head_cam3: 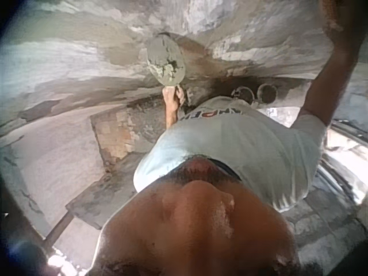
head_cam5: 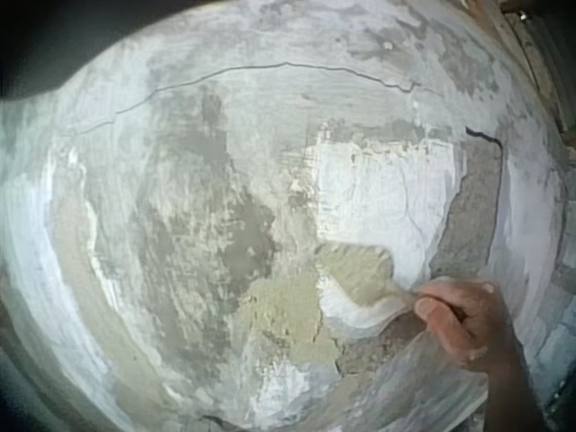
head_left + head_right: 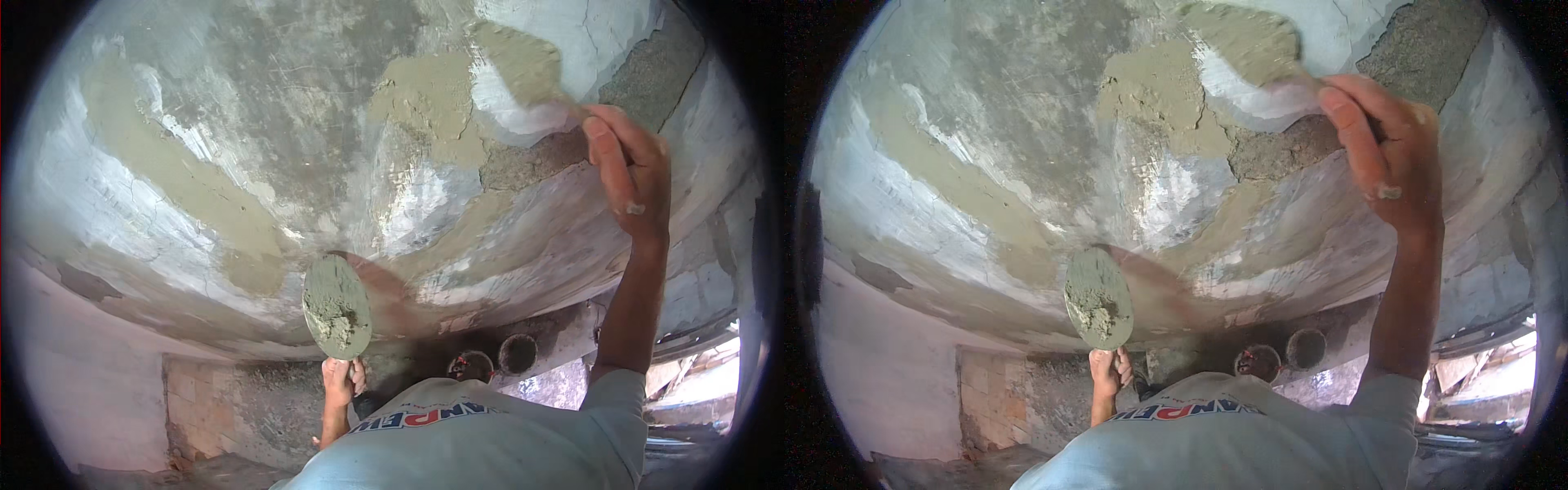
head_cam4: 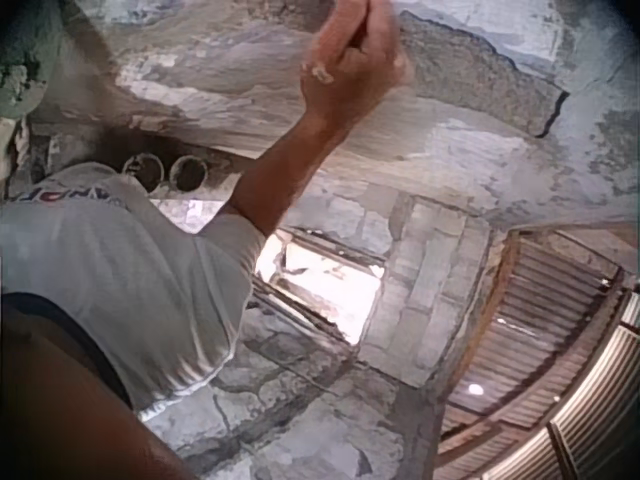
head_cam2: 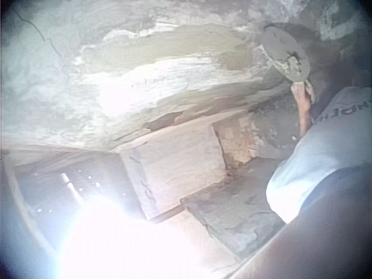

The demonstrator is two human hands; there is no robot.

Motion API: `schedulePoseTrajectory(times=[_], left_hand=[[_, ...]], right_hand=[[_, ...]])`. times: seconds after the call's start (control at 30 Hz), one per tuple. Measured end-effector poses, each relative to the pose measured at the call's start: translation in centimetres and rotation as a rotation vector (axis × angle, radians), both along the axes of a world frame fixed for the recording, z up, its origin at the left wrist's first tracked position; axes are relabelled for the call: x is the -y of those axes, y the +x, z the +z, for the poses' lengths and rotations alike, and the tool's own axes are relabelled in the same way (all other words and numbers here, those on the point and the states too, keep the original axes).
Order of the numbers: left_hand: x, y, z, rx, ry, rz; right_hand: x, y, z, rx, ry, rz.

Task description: The person applies mortar onto a ceiling using trowels, spreading and smoothing the mixture across damaged sections, and scoops additional mortar from a bucket.

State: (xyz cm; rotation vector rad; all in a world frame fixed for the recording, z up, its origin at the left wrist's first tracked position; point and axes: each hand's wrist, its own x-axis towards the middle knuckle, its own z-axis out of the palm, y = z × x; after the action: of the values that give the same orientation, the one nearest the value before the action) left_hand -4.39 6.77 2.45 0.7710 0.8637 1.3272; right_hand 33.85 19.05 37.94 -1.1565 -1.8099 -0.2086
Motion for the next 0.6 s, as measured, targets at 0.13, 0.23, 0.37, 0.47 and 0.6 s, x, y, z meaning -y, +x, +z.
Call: schedulePoseTrajectory(times=[0.13, 0.23, 0.37, 0.47, 0.6], left_hand=[[0.2, -0.3, -0.2, -0.028, -0.020, -0.001], [-0.2, -0.5, -1.3, -0.025, 0.068, -0.051], [-0.2, 0.2, -1.3, -0.021, -0.020, 0.012], [-0.6, 0.4, -0.9, -0.044, -0.025, -0.003], [-0.8, 0.1, -1.2, -0.033, 0.009, -0.013]], right_hand=[[-1.7, -2.9, 2.8, 0.200, 0.065, 0.123], [-2.6, -3.7, 4.5, 0.483, 0.192, 0.286], [-1.4, -3.6, 4.0, 0.661, -0.033, 0.122], [-0.9, -2.4, 2.7, 0.735, -0.038, 0.037], [-1.0, -1.4, 1.1, 0.700, -0.068, -0.004]])
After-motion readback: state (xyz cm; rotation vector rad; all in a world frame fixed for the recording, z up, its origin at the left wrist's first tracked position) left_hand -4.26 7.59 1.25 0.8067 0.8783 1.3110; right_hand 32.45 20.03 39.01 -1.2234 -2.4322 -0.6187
